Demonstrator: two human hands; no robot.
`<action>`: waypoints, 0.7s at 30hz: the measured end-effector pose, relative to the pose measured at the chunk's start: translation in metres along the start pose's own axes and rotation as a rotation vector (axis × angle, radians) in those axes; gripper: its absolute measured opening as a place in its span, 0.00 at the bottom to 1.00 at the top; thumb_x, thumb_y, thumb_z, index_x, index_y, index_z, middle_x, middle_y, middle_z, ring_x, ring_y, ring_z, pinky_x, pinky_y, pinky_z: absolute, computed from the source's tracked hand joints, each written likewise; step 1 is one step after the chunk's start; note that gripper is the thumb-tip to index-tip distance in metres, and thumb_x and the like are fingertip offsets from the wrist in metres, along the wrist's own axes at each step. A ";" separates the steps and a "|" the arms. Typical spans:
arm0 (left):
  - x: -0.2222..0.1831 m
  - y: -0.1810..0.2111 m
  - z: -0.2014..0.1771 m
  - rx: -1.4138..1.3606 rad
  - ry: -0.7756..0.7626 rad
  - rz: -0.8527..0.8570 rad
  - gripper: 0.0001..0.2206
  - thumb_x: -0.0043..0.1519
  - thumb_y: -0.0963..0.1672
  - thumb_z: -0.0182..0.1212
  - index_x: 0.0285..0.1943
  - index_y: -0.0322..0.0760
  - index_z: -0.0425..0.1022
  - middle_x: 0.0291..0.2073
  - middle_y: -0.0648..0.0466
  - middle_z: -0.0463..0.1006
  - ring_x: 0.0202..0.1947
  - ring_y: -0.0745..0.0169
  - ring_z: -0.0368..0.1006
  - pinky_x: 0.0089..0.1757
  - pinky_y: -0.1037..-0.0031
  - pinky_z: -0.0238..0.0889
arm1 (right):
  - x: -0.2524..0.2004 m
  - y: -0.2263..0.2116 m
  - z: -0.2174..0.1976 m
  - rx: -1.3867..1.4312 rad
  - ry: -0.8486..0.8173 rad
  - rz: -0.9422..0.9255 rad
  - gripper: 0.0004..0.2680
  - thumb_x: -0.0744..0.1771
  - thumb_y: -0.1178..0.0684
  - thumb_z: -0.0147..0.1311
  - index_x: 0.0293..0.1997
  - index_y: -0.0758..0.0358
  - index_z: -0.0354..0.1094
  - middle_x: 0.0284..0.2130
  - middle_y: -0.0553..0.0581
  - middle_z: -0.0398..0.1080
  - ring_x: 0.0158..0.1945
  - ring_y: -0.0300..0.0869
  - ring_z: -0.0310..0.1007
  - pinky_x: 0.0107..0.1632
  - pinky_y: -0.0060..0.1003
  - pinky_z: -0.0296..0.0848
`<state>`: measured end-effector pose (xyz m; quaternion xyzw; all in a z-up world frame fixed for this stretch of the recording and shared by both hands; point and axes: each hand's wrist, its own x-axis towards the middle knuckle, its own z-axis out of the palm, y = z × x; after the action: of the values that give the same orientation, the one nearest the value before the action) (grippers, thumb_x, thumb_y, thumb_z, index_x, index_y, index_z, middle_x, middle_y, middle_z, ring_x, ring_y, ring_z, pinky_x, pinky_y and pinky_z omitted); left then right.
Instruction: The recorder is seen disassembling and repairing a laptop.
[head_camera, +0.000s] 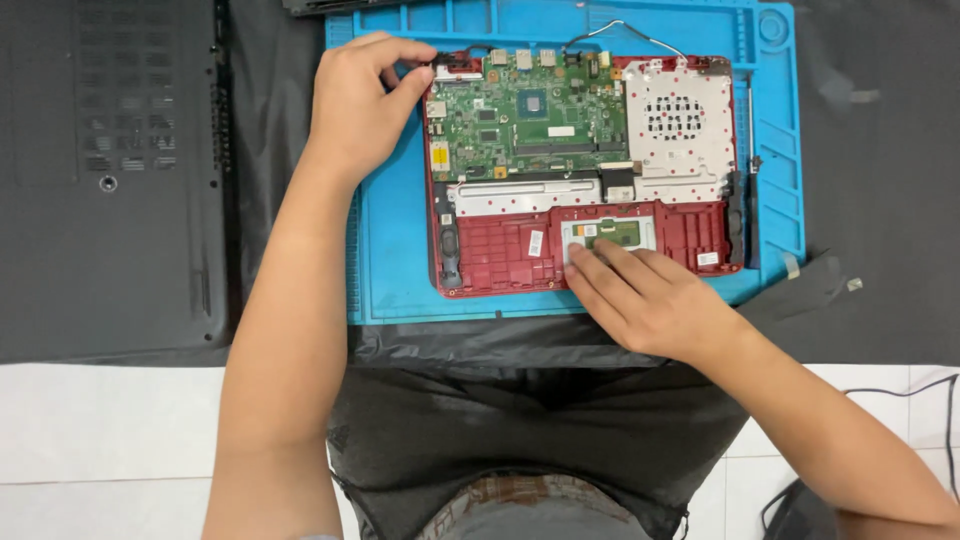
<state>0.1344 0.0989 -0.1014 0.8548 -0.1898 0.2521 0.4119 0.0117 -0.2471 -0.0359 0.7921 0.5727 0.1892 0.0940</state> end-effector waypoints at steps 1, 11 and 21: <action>0.000 -0.001 0.000 0.001 0.003 -0.002 0.08 0.64 0.40 0.70 0.50 0.33 0.83 0.37 0.49 0.81 0.30 0.58 0.72 0.35 0.68 0.66 | 0.001 0.000 -0.004 0.000 0.000 -0.003 0.14 0.62 0.55 0.56 0.51 0.66 0.73 0.54 0.59 0.74 0.52 0.48 0.77 0.43 0.38 0.74; -0.005 -0.025 0.009 -0.117 0.034 -0.028 0.09 0.66 0.39 0.64 0.55 0.33 0.82 0.43 0.51 0.84 0.42 0.56 0.77 0.44 0.68 0.69 | 0.025 0.024 -0.045 -0.051 0.331 0.163 0.05 0.67 0.64 0.60 0.46 0.68 0.75 0.44 0.59 0.79 0.48 0.48 0.81 0.46 0.38 0.73; -0.004 -0.021 0.006 -0.049 0.029 0.025 0.09 0.63 0.39 0.66 0.52 0.33 0.83 0.42 0.50 0.81 0.47 0.50 0.73 0.49 0.63 0.66 | 0.017 0.009 -0.024 -0.032 0.371 0.130 0.07 0.65 0.65 0.58 0.45 0.69 0.76 0.43 0.60 0.79 0.45 0.48 0.81 0.45 0.38 0.75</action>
<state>0.1441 0.1073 -0.1200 0.8384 -0.2005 0.2646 0.4323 0.0139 -0.2358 -0.0076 0.7773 0.5249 0.3466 -0.0131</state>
